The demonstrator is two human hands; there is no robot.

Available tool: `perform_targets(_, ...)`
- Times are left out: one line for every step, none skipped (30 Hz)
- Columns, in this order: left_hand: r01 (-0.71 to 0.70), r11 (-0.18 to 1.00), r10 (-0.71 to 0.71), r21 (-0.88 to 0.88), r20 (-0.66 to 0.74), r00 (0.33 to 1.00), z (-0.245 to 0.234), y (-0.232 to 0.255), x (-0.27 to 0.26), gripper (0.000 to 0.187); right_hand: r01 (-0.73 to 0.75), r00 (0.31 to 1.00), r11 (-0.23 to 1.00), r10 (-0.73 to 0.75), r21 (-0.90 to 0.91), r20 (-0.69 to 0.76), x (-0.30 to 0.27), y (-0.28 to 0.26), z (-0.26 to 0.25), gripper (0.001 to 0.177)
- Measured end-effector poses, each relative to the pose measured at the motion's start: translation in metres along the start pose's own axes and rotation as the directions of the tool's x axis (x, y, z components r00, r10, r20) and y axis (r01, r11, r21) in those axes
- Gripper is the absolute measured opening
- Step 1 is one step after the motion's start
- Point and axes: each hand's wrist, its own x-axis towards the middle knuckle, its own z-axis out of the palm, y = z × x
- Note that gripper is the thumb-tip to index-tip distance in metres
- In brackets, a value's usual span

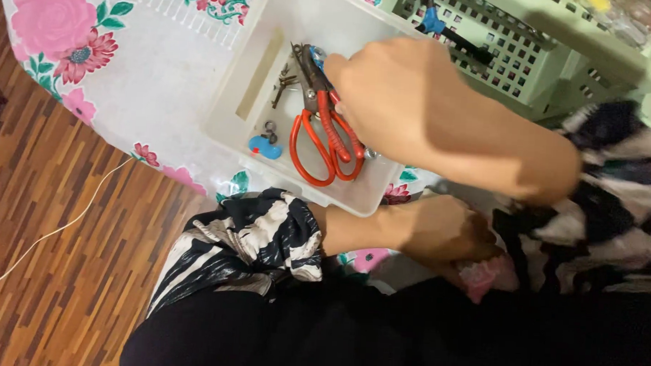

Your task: Repairing a small pink plush toy using various tools like pliers and scissors.

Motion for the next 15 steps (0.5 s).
perform_targets(0.008, 1.000, -0.008, -0.013, 0.026, 1.000, -0.003, 0.001, 0.000, 0.045, -0.074, 0.986, 0.995, 0.083, -0.069, 0.143, 0.014, -0.001, 0.010, 0.027)
perform_targets(0.008, 1.000, -0.008, -0.013, 0.025, 1.000, -0.008, 0.004, 0.000, 0.045, -0.073, 0.986, 0.995, 0.082, -0.069, 0.144, 0.020, -0.001, 0.015, 0.027)
perform_targets(0.048, 0.999, -0.048, -0.001, 0.060, 0.997, -0.012, 0.006, 0.001, 0.047, -0.066, 0.983, 0.997, 0.072, -0.037, 0.170, 0.026, -0.001, 0.020, 0.027)
perform_targets(0.086, 0.996, -0.088, 0.015, 0.096, 0.992, -0.016, 0.009, 0.001, 0.049, -0.060, 0.979, 0.998, 0.060, -0.005, 0.194, 0.032, 0.000, 0.025, 0.028)
perform_targets(0.086, 0.996, -0.087, 0.017, 0.096, 0.991, -0.015, 0.007, 0.000, 0.049, -0.060, 0.979, 0.998, 0.060, -0.006, 0.193, 0.035, -0.001, 0.025, 0.028)
perform_targets(0.069, 0.997, -0.070, 0.019, 0.083, 0.994, -0.014, 0.007, -0.001, 0.050, -0.065, 0.949, 0.997, 0.071, -0.030, 0.307, 0.037, -0.001, 0.025, 0.026)
perform_targets(0.052, 0.998, -0.053, 0.021, 0.069, 0.996, -0.013, 0.006, -0.001, 0.051, -0.067, 0.906, 0.996, 0.084, -0.055, 0.416, 0.040, -0.002, 0.025, 0.024)
perform_targets(0.051, 0.998, -0.053, 0.020, 0.068, 0.996, -0.011, 0.005, -0.001, 0.051, -0.067, 0.905, 0.996, 0.084, -0.056, 0.416, 0.041, -0.001, 0.024, 0.024)
perform_targets(0.033, 0.999, -0.035, 0.023, 0.053, 0.998, -0.009, 0.004, -0.001, 0.051, -0.099, 0.871, 0.994, 0.106, -0.040, 0.480, 0.042, 0.000, 0.023, 0.027)
perform_targets(0.015, 1.000, -0.016, 0.027, 0.038, 0.999, -0.007, 0.003, 0.000, 0.052, -0.130, 0.832, 0.991, 0.125, -0.028, 0.540, 0.043, 0.002, 0.023, 0.031)
perform_targets(0.014, 1.000, -0.015, 0.028, 0.036, 0.999, -0.007, 0.003, 0.000, 0.052, -0.130, 0.832, 0.991, 0.125, -0.030, 0.541, 0.043, 0.002, 0.022, 0.031)
perform_targets(0.003, 0.999, -0.004, 0.032, 0.027, 1.000, -0.006, 0.003, 0.000, 0.053, -0.136, 0.831, 0.990, 0.129, -0.027, 0.542, 0.043, 0.003, 0.022, 0.031)
perform_targets(-0.008, 0.999, 0.008, 0.036, 0.017, 1.000, -0.006, 0.003, 0.000, 0.053, -0.142, 0.829, 0.990, 0.133, -0.024, 0.543, 0.043, 0.004, 0.022, 0.032)
perform_targets(-0.009, 0.999, 0.008, 0.037, 0.017, 1.000, -0.006, 0.004, 0.000, 0.053, -0.142, 0.830, 0.990, 0.133, -0.025, 0.543, 0.043, 0.005, 0.019, 0.032)
perform_targets(0.007, 1.000, -0.007, 0.009, 0.011, 1.000, -0.006, 0.004, -0.001, 0.052, -0.158, 0.834, 0.987, 0.146, -0.024, 0.532, 0.042, 0.006, 0.016, 0.031)
